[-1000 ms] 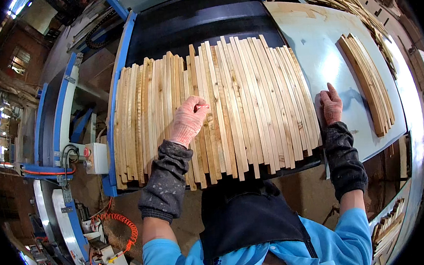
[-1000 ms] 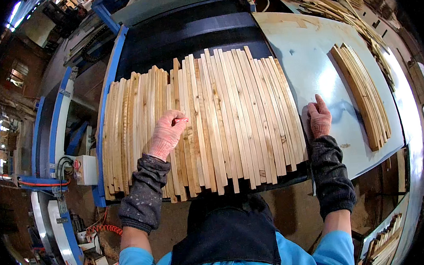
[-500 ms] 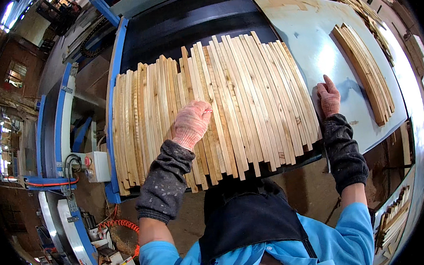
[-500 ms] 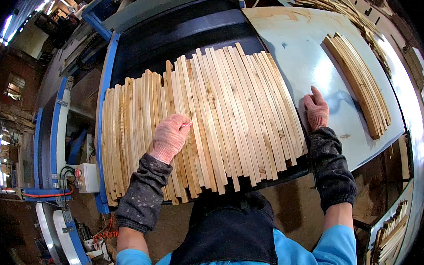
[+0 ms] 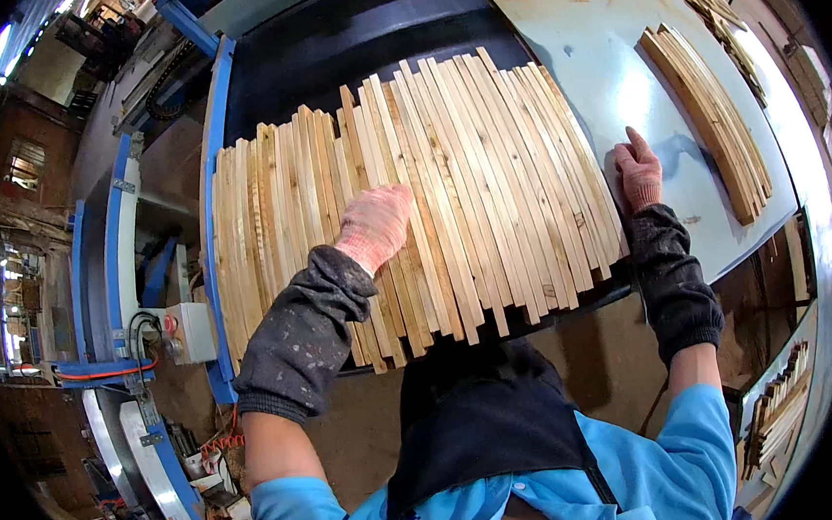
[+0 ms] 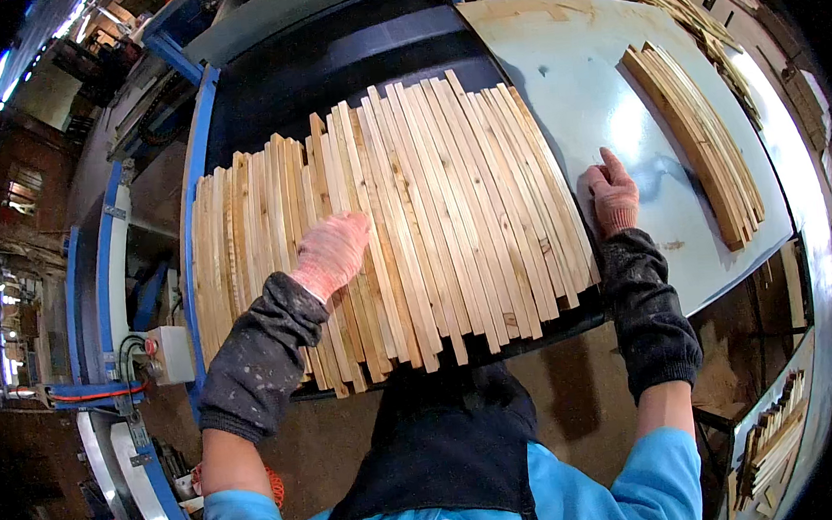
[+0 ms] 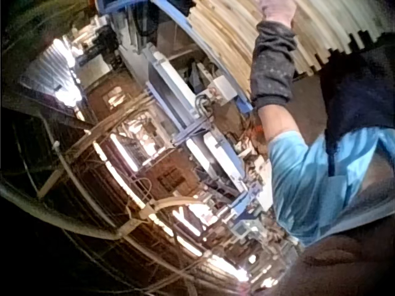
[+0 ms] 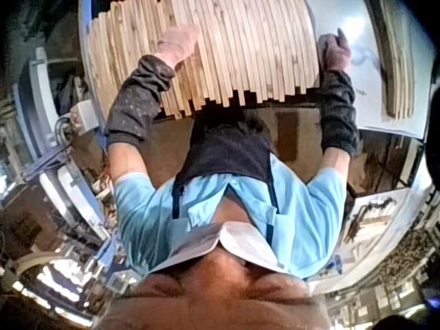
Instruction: The person repeatedly picks up bundles of thin wooden planks from a metal table and places them onto a conveyor belt. They also pick up individual planks from the table and place them onto the conveyor belt. The person wears gloves and an apron while performing this task in a workshop environment.
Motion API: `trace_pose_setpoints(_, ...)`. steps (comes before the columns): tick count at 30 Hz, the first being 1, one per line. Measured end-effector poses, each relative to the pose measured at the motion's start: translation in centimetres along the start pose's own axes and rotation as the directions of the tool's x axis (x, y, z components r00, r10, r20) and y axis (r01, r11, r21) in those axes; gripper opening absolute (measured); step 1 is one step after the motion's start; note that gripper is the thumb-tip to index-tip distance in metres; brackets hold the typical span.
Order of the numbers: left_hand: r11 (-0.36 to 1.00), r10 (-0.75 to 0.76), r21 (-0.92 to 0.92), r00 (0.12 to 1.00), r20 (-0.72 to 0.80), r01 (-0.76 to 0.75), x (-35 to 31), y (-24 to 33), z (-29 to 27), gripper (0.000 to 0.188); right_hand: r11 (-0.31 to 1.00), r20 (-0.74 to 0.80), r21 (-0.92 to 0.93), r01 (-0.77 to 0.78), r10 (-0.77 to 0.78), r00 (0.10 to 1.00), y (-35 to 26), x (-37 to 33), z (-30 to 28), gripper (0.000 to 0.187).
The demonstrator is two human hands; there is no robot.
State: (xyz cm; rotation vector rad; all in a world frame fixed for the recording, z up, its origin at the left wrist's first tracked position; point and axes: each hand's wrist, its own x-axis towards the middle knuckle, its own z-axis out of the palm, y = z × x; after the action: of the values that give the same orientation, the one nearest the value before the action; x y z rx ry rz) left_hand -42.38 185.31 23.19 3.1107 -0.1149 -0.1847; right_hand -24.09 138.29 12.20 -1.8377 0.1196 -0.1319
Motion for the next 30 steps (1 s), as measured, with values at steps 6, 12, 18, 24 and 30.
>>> trace_pose_setpoints(6, 0.892, -0.104, -0.451, 0.987, -0.119, 0.040, -1.6, 1.8, -0.7, 0.020, 1.000, -0.011, 0.012, 0.002, -0.002, 1.000, 0.3, 0.1, 0.1, 0.058)
trace_pose_setpoints(12, 0.932, -0.001, -0.362, 0.997, -0.074, -0.026, -0.6, 2.2, -0.2, 0.018, 1.000, -0.015, 0.017, -0.019, 0.019, 1.000, -0.1, -0.3, 0.1, 0.058)
trace_pose_setpoints(18, 0.986, 0.120, -0.103, 0.989, -0.083, -0.128, 0.2, 2.6, 0.4, 0.018, 1.000, -0.028, -0.013, -0.026, 0.026, 0.999, -0.3, -0.2, 0.3, 0.058)
trace_pose_setpoints(24, 0.982, -0.017, 0.182, 0.954, 0.298, -0.039, 1.0, 2.9, -3.5, 0.018, 1.000, -0.022, 0.000, -0.027, 0.027, 0.999, 0.1, -0.2, 0.3, 0.058)
trace_pose_setpoints(30, 0.989, -0.136, 0.087, 0.979, 0.152, 0.124, -4.6, -4.7, -1.5, 0.015, 0.999, -0.032, 0.037, -0.012, 0.013, 0.999, -0.3, -0.5, 0.4, 0.057)
